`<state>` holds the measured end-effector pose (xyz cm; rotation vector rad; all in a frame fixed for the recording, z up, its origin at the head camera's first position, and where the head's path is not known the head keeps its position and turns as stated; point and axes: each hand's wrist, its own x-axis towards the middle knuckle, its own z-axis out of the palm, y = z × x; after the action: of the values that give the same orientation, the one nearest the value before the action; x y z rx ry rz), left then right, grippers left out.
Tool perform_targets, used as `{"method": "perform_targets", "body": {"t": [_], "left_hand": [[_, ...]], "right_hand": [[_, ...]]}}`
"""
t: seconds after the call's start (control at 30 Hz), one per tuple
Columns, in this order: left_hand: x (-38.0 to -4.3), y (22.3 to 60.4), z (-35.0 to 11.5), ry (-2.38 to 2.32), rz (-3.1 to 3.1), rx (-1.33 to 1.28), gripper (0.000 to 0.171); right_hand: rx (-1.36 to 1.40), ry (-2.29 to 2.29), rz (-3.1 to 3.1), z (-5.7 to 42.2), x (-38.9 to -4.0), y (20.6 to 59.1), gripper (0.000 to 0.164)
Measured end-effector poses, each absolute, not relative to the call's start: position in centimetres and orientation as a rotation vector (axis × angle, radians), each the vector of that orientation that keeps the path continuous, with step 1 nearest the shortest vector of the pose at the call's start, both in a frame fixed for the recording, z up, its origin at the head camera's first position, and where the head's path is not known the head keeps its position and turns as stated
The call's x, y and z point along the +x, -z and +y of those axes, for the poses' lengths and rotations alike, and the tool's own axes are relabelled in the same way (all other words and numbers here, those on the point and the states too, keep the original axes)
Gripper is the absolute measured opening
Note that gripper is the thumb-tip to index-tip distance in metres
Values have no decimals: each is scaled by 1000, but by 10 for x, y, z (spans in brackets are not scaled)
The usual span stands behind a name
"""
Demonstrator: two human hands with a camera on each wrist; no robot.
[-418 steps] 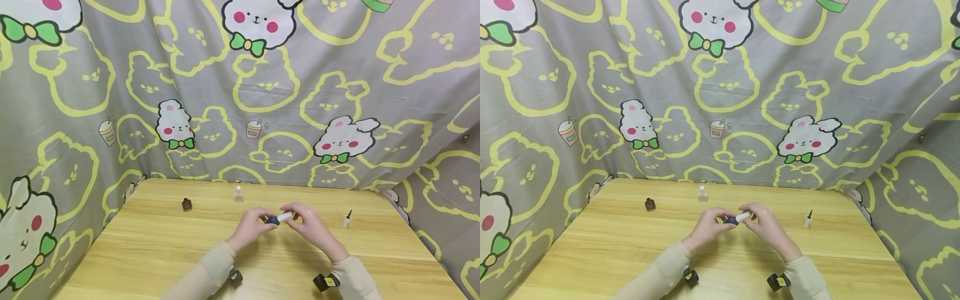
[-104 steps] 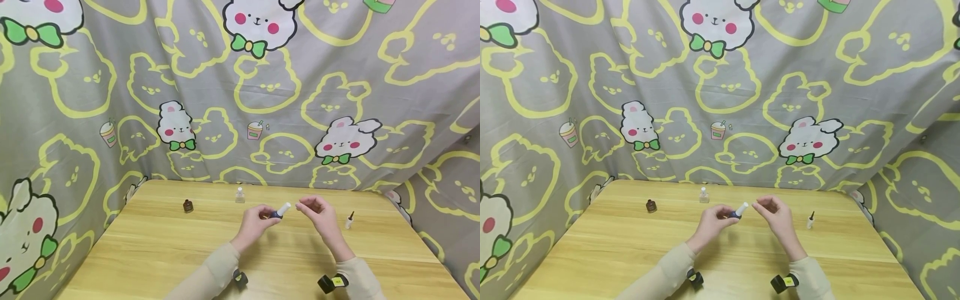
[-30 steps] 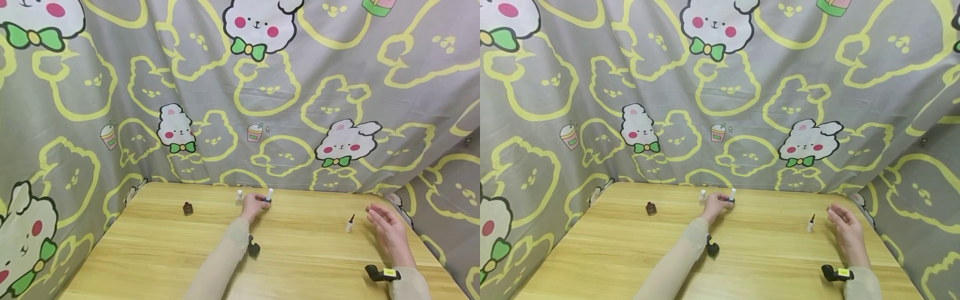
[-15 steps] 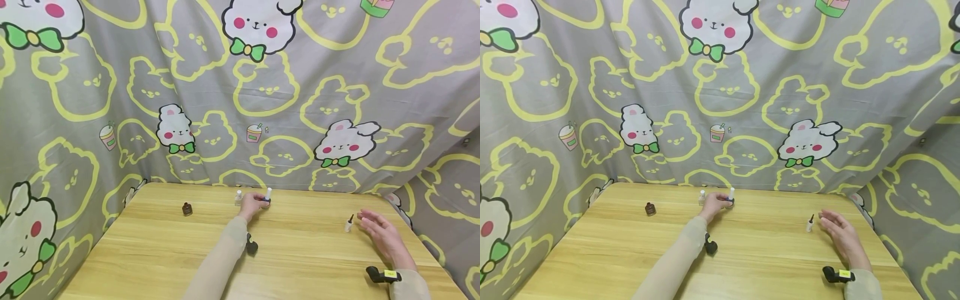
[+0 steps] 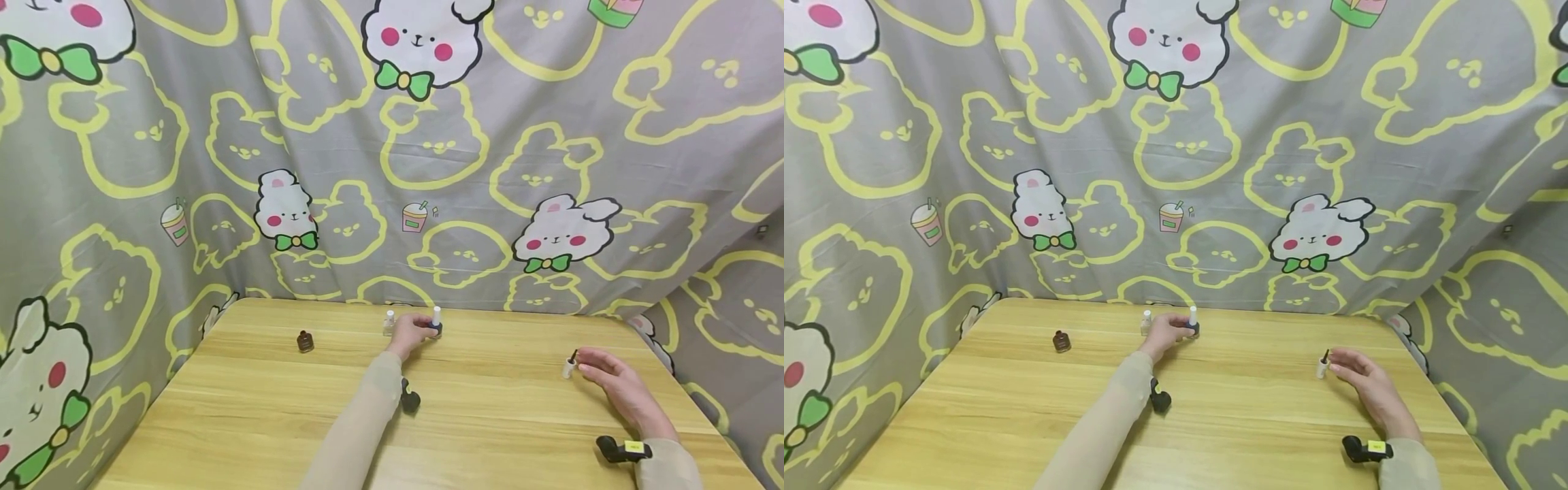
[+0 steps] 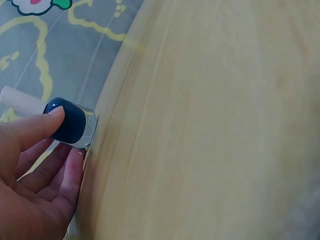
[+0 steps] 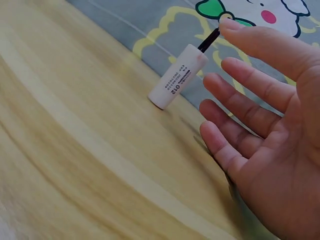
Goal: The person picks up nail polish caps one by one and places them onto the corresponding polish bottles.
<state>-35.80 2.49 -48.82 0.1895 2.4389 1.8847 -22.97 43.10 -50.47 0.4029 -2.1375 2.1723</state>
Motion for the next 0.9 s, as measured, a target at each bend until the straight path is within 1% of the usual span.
{"method": "perform_targets", "body": {"t": [0.3,0.43,0.53,0.77,0.9], "left_hand": [[-357,488,26,-1879,2443,188,32],[-354,486,27,-1887,2438,169,33],[-352,486,28,-1898,2440,159,34],[-348,484,27,-1909,2456,89,35],[-344,482,24,-1901,2454,83,35]], "right_hand": [[183,-1844,-2416,425,-231,503,28],[133,-1748,-2489,424,-232,503,31],[131,-1723,-2505,424,-233,504,33],[176,-1781,-2461,421,-233,505,29],[184,-1755,-2480,419,-233,504,32]]}}
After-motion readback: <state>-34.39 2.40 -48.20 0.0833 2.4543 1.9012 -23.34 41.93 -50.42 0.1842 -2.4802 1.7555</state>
